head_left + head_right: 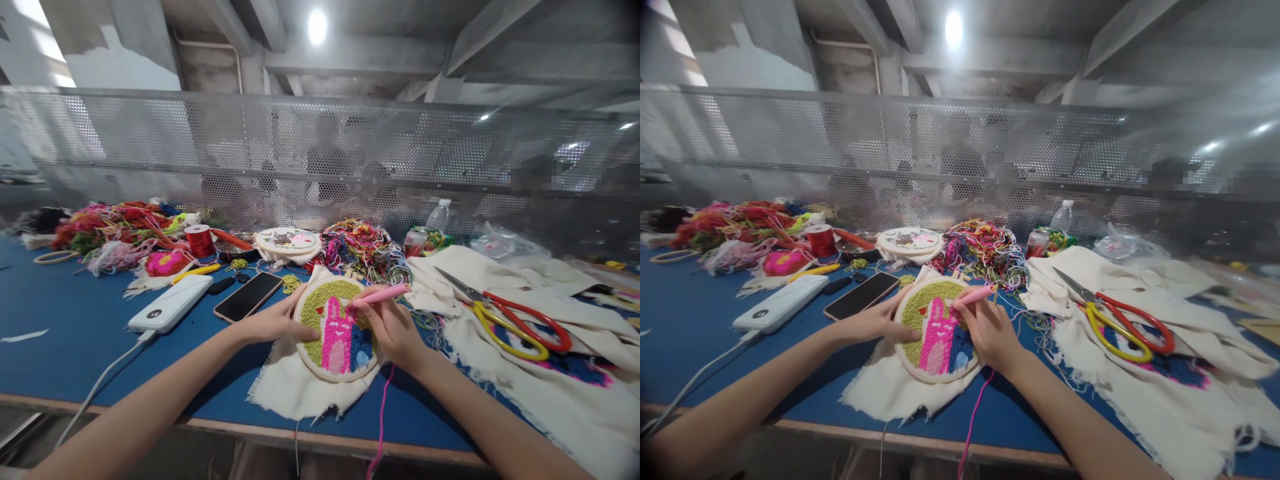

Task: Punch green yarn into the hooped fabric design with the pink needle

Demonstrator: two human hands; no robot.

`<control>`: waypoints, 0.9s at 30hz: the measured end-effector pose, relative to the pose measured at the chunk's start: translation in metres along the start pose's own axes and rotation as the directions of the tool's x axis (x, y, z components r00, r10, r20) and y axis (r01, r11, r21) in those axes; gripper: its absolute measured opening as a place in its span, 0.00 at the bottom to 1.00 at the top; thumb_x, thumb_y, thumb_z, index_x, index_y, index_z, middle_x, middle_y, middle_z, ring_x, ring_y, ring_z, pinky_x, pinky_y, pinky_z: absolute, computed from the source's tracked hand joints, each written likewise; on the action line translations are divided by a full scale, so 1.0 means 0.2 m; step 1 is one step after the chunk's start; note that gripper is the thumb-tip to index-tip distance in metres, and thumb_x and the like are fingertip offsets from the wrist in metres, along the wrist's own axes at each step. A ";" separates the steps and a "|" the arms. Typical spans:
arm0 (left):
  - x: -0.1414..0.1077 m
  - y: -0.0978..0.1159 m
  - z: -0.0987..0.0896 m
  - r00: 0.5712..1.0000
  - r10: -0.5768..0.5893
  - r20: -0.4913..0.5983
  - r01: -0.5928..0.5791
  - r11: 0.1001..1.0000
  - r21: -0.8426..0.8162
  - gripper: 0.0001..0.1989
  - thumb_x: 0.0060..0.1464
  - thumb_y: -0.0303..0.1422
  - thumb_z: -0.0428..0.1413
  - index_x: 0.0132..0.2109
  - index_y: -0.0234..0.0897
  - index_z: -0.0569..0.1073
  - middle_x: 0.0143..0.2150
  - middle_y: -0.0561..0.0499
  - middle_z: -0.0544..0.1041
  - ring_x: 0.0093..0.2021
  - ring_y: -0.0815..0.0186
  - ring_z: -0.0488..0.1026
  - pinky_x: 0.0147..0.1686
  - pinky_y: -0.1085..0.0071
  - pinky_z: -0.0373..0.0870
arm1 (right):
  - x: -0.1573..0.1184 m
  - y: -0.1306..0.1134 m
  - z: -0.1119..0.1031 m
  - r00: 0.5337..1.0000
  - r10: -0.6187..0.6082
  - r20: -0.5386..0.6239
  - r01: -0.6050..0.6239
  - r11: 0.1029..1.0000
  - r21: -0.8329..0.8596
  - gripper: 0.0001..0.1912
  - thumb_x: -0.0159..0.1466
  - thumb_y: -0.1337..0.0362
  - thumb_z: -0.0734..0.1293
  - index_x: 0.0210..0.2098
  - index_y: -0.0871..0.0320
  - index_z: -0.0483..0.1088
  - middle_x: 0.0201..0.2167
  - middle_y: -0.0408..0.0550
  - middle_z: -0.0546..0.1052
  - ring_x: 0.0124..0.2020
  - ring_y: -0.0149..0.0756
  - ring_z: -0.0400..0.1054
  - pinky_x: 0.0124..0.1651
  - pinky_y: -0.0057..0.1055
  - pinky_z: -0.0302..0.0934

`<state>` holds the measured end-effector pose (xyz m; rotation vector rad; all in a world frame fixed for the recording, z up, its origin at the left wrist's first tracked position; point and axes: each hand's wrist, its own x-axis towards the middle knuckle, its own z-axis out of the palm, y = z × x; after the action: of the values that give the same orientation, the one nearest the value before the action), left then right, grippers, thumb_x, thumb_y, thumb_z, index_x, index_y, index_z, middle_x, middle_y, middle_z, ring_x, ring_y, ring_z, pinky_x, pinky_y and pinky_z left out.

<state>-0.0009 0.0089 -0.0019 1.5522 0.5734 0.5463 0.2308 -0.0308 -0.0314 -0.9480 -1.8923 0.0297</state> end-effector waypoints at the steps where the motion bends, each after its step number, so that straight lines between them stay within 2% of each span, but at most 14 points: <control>1: 0.00 0.00 0.00 1.000 0.000 -0.003 0.000 1.000 0.000 0.50 0.44 0.25 0.64 0.67 0.48 0.45 0.58 0.45 0.68 0.55 0.56 0.67 0.48 0.67 0.68 | 0.00 0.00 0.00 1.000 -0.018 0.003 0.018 1.000 -0.012 0.07 0.69 0.63 0.56 0.41 0.55 0.63 0.36 0.49 0.75 0.34 0.36 0.72 0.36 0.32 0.66; 5: 0.00 -0.01 0.00 1.000 0.000 -0.007 0.000 1.000 -0.006 0.50 0.44 0.25 0.64 0.67 0.49 0.45 0.59 0.45 0.67 0.56 0.56 0.67 0.49 0.66 0.68 | 0.01 0.02 0.01 0.991 -0.119 0.052 0.122 0.992 -0.043 0.06 0.68 0.63 0.58 0.41 0.55 0.65 0.39 0.51 0.76 0.36 0.37 0.72 0.38 0.33 0.65; 11: -0.02 -0.01 0.01 0.999 0.030 0.011 -0.030 1.000 0.009 0.49 0.44 0.26 0.63 0.67 0.47 0.45 0.60 0.44 0.66 0.56 0.55 0.66 0.49 0.64 0.68 | 0.04 0.01 0.01 0.990 -0.119 0.074 0.118 0.993 0.020 0.06 0.67 0.65 0.60 0.39 0.56 0.68 0.38 0.50 0.76 0.40 0.37 0.71 0.43 0.35 0.65; 14: -0.02 0.00 0.02 0.999 0.039 0.006 -0.039 0.999 0.027 0.48 0.45 0.26 0.63 0.67 0.47 0.45 0.61 0.44 0.65 0.57 0.55 0.66 0.50 0.64 0.67 | 0.05 -0.02 0.03 0.977 -0.164 0.135 0.177 0.980 -0.096 0.08 0.67 0.66 0.59 0.38 0.56 0.69 0.36 0.51 0.76 0.40 0.40 0.70 0.44 0.39 0.65; 17: -0.02 0.00 0.02 0.999 0.052 0.008 -0.052 0.998 0.038 0.48 0.45 0.26 0.63 0.67 0.47 0.45 0.61 0.44 0.63 0.57 0.56 0.65 0.52 0.65 0.66 | 0.05 -0.03 0.06 0.969 -0.153 0.196 0.194 0.958 -0.213 0.09 0.68 0.66 0.58 0.38 0.58 0.69 0.36 0.53 0.76 0.41 0.42 0.70 0.45 0.41 0.64; 20: -0.02 0.00 0.01 0.998 0.052 0.026 -0.053 0.998 0.039 0.48 0.45 0.26 0.63 0.67 0.46 0.45 0.60 0.44 0.65 0.57 0.56 0.66 0.51 0.64 0.67 | 0.04 -0.04 0.05 0.985 -0.127 0.113 0.147 0.971 -0.190 0.08 0.67 0.64 0.59 0.39 0.57 0.68 0.37 0.52 0.77 0.40 0.41 0.71 0.45 0.39 0.65; 23: -0.01 0.00 0.00 0.997 0.070 0.022 -0.072 0.996 0.058 0.49 0.44 0.27 0.63 0.67 0.46 0.45 0.61 0.44 0.64 0.56 0.56 0.67 0.51 0.63 0.67 | 0.02 -0.04 0.02 0.999 -0.039 -0.007 0.037 0.990 -0.135 0.08 0.68 0.61 0.58 0.39 0.56 0.66 0.35 0.50 0.77 0.36 0.39 0.73 0.39 0.34 0.66; 27: -0.01 -0.01 0.00 0.998 0.070 -0.005 -0.069 0.995 0.077 0.50 0.43 0.27 0.64 0.67 0.48 0.45 0.62 0.44 0.63 0.57 0.55 0.66 0.51 0.64 0.67 | 0.01 -0.03 0.00 0.999 0.001 -0.040 -0.004 0.997 -0.075 0.08 0.69 0.60 0.56 0.39 0.55 0.64 0.35 0.49 0.76 0.34 0.38 0.73 0.37 0.33 0.66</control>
<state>-0.0026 0.0085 -0.0031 1.6482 0.5536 0.5893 0.2266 -0.0338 -0.0279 -0.9947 -1.8662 -0.0585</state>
